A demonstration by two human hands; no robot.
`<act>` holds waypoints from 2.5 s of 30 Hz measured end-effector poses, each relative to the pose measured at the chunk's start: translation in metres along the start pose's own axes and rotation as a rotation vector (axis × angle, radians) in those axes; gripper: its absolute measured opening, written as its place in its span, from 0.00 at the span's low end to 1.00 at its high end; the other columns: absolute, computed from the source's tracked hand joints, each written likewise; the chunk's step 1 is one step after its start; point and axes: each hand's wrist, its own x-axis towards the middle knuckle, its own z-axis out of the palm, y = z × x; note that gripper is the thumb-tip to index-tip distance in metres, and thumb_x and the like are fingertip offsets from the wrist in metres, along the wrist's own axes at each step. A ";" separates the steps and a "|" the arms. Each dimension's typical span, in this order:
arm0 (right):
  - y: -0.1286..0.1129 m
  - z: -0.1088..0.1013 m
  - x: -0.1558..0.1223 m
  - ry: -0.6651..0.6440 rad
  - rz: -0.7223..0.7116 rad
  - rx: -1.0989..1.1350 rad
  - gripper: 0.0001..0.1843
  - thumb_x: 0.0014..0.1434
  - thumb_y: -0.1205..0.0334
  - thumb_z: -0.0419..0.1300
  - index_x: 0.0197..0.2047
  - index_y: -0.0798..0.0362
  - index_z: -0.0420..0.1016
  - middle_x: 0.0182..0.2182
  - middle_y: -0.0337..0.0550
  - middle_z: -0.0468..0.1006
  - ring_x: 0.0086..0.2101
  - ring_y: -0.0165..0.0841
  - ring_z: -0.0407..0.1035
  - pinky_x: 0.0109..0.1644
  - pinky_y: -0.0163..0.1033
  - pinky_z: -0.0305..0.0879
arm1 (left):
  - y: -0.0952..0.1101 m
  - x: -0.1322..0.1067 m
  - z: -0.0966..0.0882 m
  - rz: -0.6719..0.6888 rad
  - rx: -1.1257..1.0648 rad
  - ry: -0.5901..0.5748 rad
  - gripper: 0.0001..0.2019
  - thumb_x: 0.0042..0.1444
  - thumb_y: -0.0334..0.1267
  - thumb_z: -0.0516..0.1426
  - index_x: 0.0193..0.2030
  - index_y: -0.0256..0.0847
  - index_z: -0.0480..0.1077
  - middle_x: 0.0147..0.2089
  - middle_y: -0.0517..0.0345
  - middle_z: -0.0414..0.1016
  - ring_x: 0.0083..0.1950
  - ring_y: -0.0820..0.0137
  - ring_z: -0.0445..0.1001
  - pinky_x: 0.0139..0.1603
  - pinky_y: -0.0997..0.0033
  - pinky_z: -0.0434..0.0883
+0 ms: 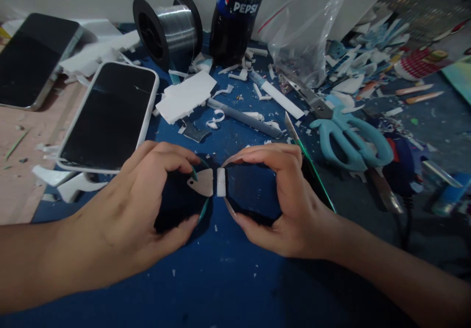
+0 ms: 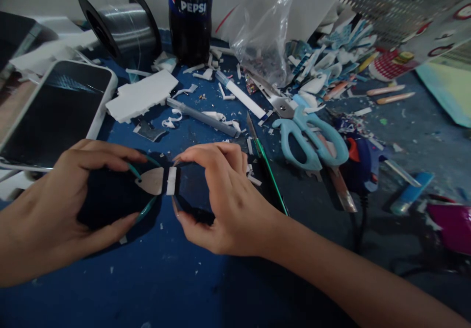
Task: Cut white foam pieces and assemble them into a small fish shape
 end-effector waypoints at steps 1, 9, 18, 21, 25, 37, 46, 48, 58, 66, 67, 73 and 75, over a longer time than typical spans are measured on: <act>0.000 0.000 0.000 -0.003 0.003 0.001 0.29 0.55 0.64 0.63 0.56 0.54 0.54 0.50 0.53 0.69 0.52 0.46 0.62 0.56 0.54 0.62 | 0.000 0.000 0.000 -0.003 -0.001 -0.001 0.19 0.58 0.43 0.58 0.52 0.40 0.58 0.52 0.49 0.69 0.54 0.63 0.69 0.55 0.58 0.73; 0.000 -0.001 -0.001 -0.010 0.011 0.006 0.30 0.55 0.64 0.63 0.56 0.55 0.54 0.50 0.53 0.69 0.53 0.45 0.61 0.57 0.54 0.61 | 0.001 0.001 -0.001 0.012 0.015 -0.009 0.19 0.58 0.43 0.58 0.51 0.39 0.58 0.52 0.48 0.69 0.54 0.64 0.69 0.55 0.62 0.73; -0.001 -0.001 -0.001 -0.012 0.001 -0.018 0.28 0.56 0.64 0.62 0.56 0.55 0.54 0.50 0.53 0.69 0.53 0.45 0.60 0.56 0.53 0.60 | 0.000 0.000 -0.001 0.010 0.014 -0.001 0.18 0.57 0.42 0.57 0.51 0.40 0.58 0.52 0.49 0.68 0.54 0.64 0.69 0.57 0.61 0.72; -0.001 -0.002 -0.002 -0.016 0.002 -0.017 0.29 0.56 0.63 0.62 0.57 0.55 0.54 0.50 0.53 0.68 0.53 0.45 0.60 0.56 0.52 0.60 | 0.000 -0.001 -0.001 0.014 0.013 -0.003 0.19 0.56 0.42 0.58 0.51 0.40 0.58 0.52 0.48 0.67 0.55 0.63 0.69 0.57 0.60 0.73; -0.001 -0.004 -0.002 -0.023 0.001 0.000 0.29 0.56 0.63 0.62 0.57 0.55 0.54 0.50 0.53 0.68 0.53 0.44 0.60 0.57 0.52 0.59 | 0.002 0.003 -0.002 0.017 0.009 -0.009 0.20 0.55 0.42 0.58 0.52 0.40 0.57 0.52 0.46 0.67 0.55 0.61 0.69 0.55 0.57 0.74; -0.001 -0.006 0.001 0.036 -0.046 -0.034 0.27 0.58 0.64 0.58 0.58 0.57 0.54 0.51 0.55 0.66 0.52 0.42 0.62 0.52 0.48 0.62 | 0.008 0.013 -0.025 0.264 0.312 0.270 0.22 0.53 0.38 0.57 0.54 0.44 0.57 0.48 0.47 0.69 0.49 0.56 0.72 0.46 0.51 0.73; -0.004 -0.006 0.000 0.003 0.037 -0.016 0.24 0.59 0.59 0.57 0.56 0.50 0.54 0.50 0.52 0.64 0.48 0.43 0.63 0.46 0.49 0.67 | -0.017 0.054 -0.047 -0.536 0.961 -0.155 0.42 0.57 0.56 0.52 0.69 0.28 0.45 0.53 0.30 0.68 0.55 0.39 0.67 0.50 0.47 0.68; -0.002 -0.005 -0.002 0.012 0.032 -0.005 0.24 0.59 0.59 0.57 0.56 0.50 0.54 0.50 0.52 0.64 0.48 0.43 0.63 0.47 0.50 0.67 | -0.021 0.060 -0.049 -0.606 0.939 -0.212 0.44 0.57 0.58 0.52 0.70 0.27 0.45 0.52 0.28 0.69 0.54 0.39 0.69 0.49 0.47 0.68; -0.008 -0.005 -0.003 0.003 0.037 -0.042 0.22 0.58 0.58 0.57 0.54 0.54 0.57 0.50 0.55 0.66 0.50 0.45 0.61 0.54 0.55 0.63 | -0.038 0.086 -0.059 -0.708 0.831 -0.313 0.33 0.61 0.57 0.54 0.65 0.35 0.58 0.57 0.38 0.69 0.56 0.50 0.71 0.52 0.46 0.71; -0.009 -0.001 -0.004 0.052 0.014 -0.117 0.21 0.56 0.58 0.58 0.52 0.53 0.60 0.49 0.54 0.68 0.49 0.46 0.61 0.54 0.55 0.62 | -0.052 0.104 -0.062 -0.728 0.714 -0.374 0.17 0.64 0.43 0.57 0.56 0.38 0.67 0.56 0.49 0.71 0.52 0.61 0.74 0.50 0.54 0.75; -0.009 -0.001 -0.004 0.055 0.006 -0.127 0.21 0.56 0.58 0.58 0.52 0.53 0.61 0.49 0.54 0.68 0.50 0.46 0.61 0.54 0.55 0.61 | -0.053 0.104 -0.062 -0.731 0.703 -0.367 0.17 0.64 0.43 0.57 0.56 0.38 0.67 0.56 0.49 0.71 0.52 0.60 0.74 0.50 0.53 0.75; -0.013 0.000 -0.006 0.100 -0.018 -0.236 0.20 0.59 0.56 0.60 0.53 0.55 0.67 0.50 0.52 0.70 0.50 0.43 0.65 0.54 0.54 0.65 | -0.050 0.099 -0.056 -0.708 0.672 -0.233 0.17 0.64 0.43 0.57 0.56 0.38 0.67 0.56 0.48 0.71 0.52 0.60 0.74 0.50 0.53 0.75; -0.015 0.000 -0.006 0.118 -0.020 -0.282 0.20 0.63 0.55 0.60 0.55 0.54 0.68 0.52 0.50 0.71 0.49 0.40 0.68 0.52 0.52 0.68 | -0.045 0.098 -0.054 -0.694 0.674 -0.193 0.17 0.64 0.43 0.57 0.57 0.38 0.67 0.56 0.47 0.71 0.52 0.60 0.73 0.50 0.52 0.74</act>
